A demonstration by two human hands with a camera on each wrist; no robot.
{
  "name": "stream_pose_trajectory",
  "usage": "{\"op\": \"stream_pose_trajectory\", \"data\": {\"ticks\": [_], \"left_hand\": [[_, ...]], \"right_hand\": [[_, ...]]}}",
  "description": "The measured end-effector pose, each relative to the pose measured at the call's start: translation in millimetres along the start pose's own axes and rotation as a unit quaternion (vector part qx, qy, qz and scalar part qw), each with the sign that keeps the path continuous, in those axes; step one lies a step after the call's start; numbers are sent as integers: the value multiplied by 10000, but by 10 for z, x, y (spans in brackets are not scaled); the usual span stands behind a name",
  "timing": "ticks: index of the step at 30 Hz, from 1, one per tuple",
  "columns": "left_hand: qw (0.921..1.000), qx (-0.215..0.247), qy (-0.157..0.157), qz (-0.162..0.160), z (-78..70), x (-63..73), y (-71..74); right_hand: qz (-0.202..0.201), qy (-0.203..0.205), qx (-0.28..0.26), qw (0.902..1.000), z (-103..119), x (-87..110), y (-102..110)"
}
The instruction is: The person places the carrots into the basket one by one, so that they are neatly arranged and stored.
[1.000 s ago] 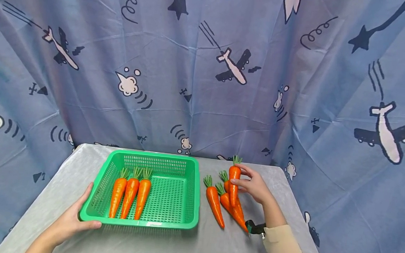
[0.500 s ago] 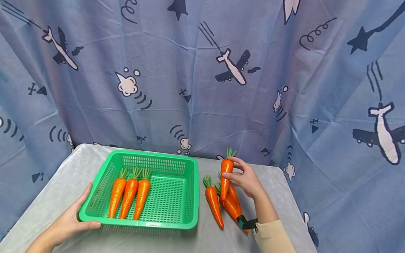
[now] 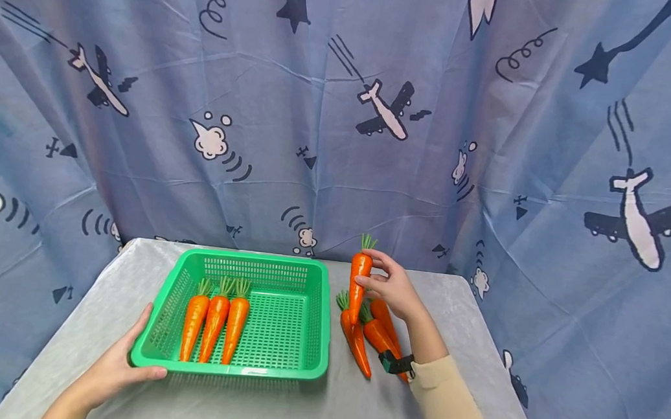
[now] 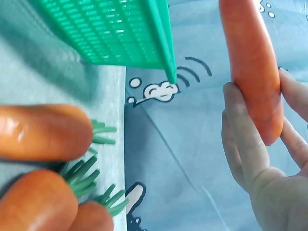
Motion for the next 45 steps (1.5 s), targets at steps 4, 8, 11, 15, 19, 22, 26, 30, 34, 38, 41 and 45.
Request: {"op": "stream_pose_trajectory", "data": {"ticks": [4,8,11,15,19,22,26,30,34,38,41,45], "left_hand": [[10000,69,17,-17,-5,1,0],[9999,128,32,-29,-9,7,2],[9999,138,13,-44,-4,10,-1],[9999,162,-17,-47,5,13,-14],[9997,244,86,-38,2,16,-18],[9995,292,87,3,-26,15,-11],[9997,234,87,5,-37,10,6],[9998,129,162,-23,-8,3,13],[9999,135,47,-3,-24,2,9],[9997,213,-90,-4,-52,-1,2],[9994,286,-181,48,-61,-6,-11],[9994,292,-160,58,-51,-11,-16]], "right_hand": [[185,102,-48,9998,103,-17,-127],[356,151,-156,9991,201,-48,-286],[395,154,-128,9990,244,-85,-401],[465,132,-135,9987,272,-131,-546],[568,103,-129,9982,292,-177,-689],[654,120,-93,9977,332,-204,-805],[778,241,-43,9967,419,-245,-973],[880,206,-50,9959,452,-308,-1130],[920,85,-121,9957,437,-384,-1276],[982,22,-150,9951,423,-450,-1429],[1052,-91,-124,9943,390,-502,-1550],[1082,-280,-29,9937,347,-567,-1699]]}}
Point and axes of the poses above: each hand's wrist, its own x-axis away from the middle knuckle, its own y-axis out of the back of the hand, z = x × y, the point moved 8 cm from there along -x, towards the middle knuckle, and after that the axes turned 11 degrees about -y, right-handed, at the moved point
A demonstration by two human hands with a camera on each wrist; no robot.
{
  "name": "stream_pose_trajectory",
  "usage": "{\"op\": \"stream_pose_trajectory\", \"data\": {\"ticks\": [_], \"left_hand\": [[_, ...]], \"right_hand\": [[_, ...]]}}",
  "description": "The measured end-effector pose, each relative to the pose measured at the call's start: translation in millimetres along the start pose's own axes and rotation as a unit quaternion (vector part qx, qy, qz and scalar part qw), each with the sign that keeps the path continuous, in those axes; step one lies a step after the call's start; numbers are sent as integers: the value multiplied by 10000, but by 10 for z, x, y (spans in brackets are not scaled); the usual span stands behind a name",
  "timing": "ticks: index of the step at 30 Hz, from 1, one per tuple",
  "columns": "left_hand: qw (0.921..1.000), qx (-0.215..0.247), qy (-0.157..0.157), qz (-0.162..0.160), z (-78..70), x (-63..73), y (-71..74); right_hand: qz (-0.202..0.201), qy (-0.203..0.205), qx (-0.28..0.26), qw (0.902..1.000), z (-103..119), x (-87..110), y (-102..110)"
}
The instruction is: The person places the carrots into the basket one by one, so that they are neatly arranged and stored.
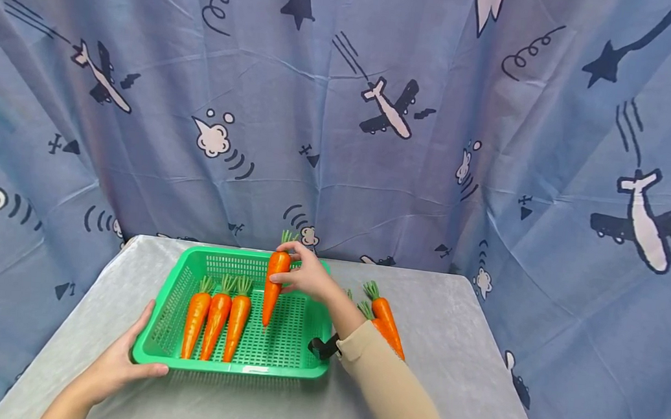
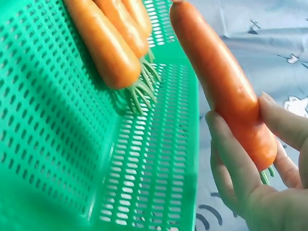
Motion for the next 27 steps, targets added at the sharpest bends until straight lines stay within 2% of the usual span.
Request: {"op": "stream_pose_trajectory", "data": {"ticks": [6,12,19,27], "left_hand": [[9998,-173,100,4,-6,0,12],[9999,-84,135,-9,6,0,8],[9999,-102,101,-12,-3,4,2],[9997,-181,145,-33,47,-6,11]], "right_hand": [[-4,-279,150,9995,-81,-121,-167],[95,-586,234,9980,-229,-207,-303],[258,-876,185,9957,-345,-236,-406],[327,-991,537,9931,-412,-230,-492]]}}
Point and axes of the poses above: each hand's wrist, its own x-axis away from the middle knuckle, its own y-axis out of the back of the hand, z = x × y, the point moved 8 cm from there along -x, towards the middle knuckle, and after that the axes turned 11 degrees about -y, right-handed, at the moved point
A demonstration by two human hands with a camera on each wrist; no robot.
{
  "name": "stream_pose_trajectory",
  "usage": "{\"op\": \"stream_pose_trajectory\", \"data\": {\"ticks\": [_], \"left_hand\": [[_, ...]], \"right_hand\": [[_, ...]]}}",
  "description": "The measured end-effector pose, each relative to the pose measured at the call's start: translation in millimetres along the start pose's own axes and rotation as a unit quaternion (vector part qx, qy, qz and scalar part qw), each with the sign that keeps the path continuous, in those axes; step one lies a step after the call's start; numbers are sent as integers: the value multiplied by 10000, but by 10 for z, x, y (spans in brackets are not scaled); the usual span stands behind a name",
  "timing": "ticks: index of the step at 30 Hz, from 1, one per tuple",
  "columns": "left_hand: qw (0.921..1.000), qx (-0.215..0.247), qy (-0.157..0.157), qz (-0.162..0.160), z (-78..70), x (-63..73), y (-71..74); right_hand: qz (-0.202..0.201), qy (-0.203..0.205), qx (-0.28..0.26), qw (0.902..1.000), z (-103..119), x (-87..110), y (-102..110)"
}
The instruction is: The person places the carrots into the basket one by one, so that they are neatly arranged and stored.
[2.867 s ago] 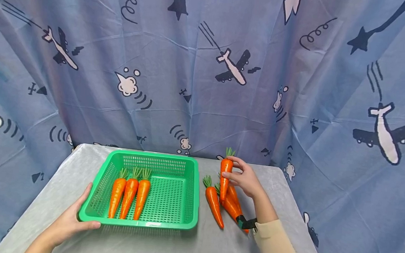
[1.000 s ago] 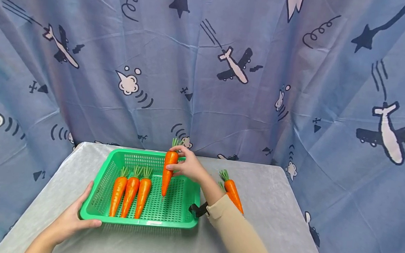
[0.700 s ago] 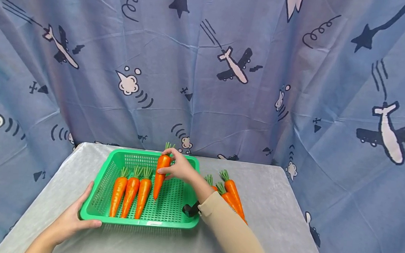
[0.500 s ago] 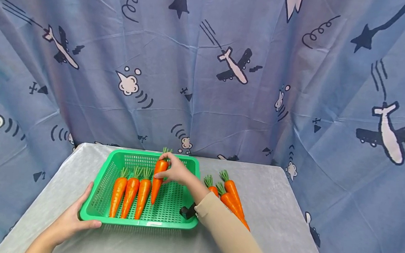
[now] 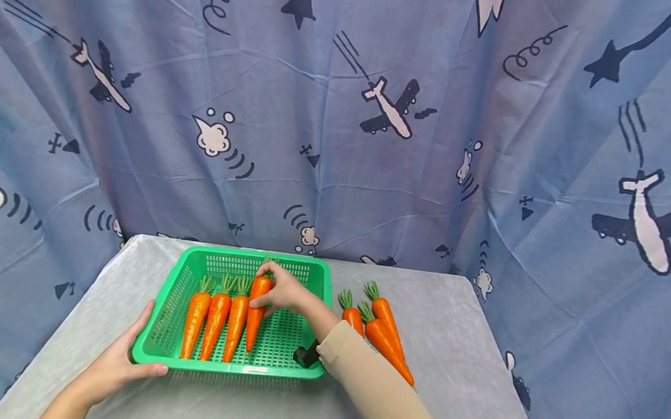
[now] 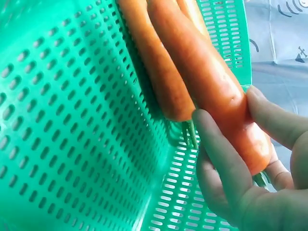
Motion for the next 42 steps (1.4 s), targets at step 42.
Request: {"op": "stream_pose_trajectory", "data": {"ticks": [42], "left_hand": [[9998,-139,-138,-65,-20,17,21]], "right_hand": [[39,-802,1463,9860,-285,-113,-238]]}}
Point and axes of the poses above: each hand's wrist, its own x-axis away from the middle knuckle, its own y-axis out of the back of the hand, z = x × y, the point moved 8 cm from there along -x, towards the middle knuckle, and after that the axes turned 11 degrees about -y, right-handed, at the moved point
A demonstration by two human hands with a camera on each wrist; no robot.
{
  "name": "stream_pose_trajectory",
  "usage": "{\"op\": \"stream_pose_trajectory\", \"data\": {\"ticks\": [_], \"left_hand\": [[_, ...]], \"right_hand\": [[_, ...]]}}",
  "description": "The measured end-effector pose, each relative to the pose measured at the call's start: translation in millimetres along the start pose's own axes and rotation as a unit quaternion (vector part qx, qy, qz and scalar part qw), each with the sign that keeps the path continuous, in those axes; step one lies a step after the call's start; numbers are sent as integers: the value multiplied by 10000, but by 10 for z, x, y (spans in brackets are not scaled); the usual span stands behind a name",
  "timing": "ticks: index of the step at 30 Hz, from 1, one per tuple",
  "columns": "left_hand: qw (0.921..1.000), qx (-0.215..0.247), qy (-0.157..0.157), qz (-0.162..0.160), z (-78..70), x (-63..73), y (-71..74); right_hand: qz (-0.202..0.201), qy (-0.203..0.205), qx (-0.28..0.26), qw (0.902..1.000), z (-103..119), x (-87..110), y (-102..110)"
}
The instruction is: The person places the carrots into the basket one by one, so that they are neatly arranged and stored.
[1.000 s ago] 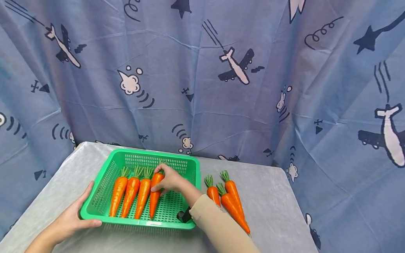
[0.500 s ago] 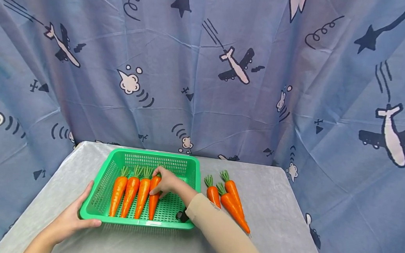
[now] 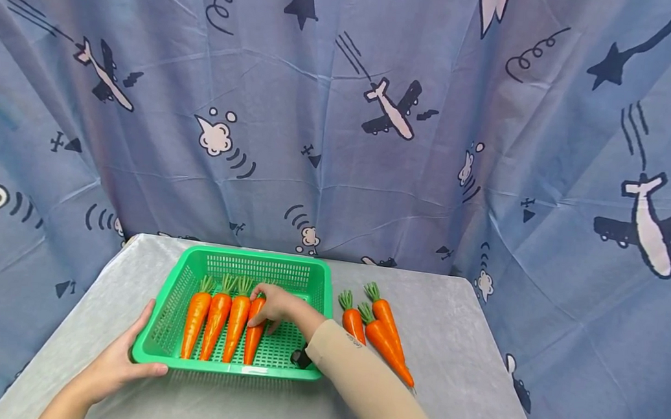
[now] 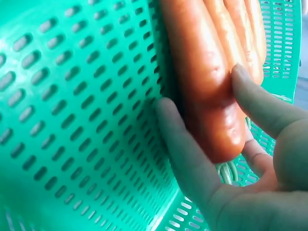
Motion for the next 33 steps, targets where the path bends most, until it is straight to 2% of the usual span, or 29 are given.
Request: {"op": "stream_pose_trajectory", "data": {"ticks": [6,11,15,21,24,33], "left_hand": [[9997,-243,-36,-13,16,4,7],[9997,-251,-38,-21,10,3,-2],[9998,-178,36,-1,5,-3,-6],[9999,-140,82,6,12,-4,-3],[9998,-184,65,-2,8,-4,2],[9997,-231,-81,6,-35,-6,5]], "right_hand": [[-294,-35,228,9993,16,5,52],[-291,-99,244,9992,23,68,105],[-127,-23,178,9998,44,121,207],[163,304,100,9994,114,197,416],[70,494,203,9986,157,279,540],[-136,1206,-167,9925,142,596,873]]}}
Point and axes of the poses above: each hand's wrist, its own x-axis away from the middle knuckle, its own y-axis out of the back of the hand, z = x × y, the point moved 8 cm from there along -x, towards the middle knuckle, and after that the axes turned 11 degrees about -y, right-handed, at the moved point
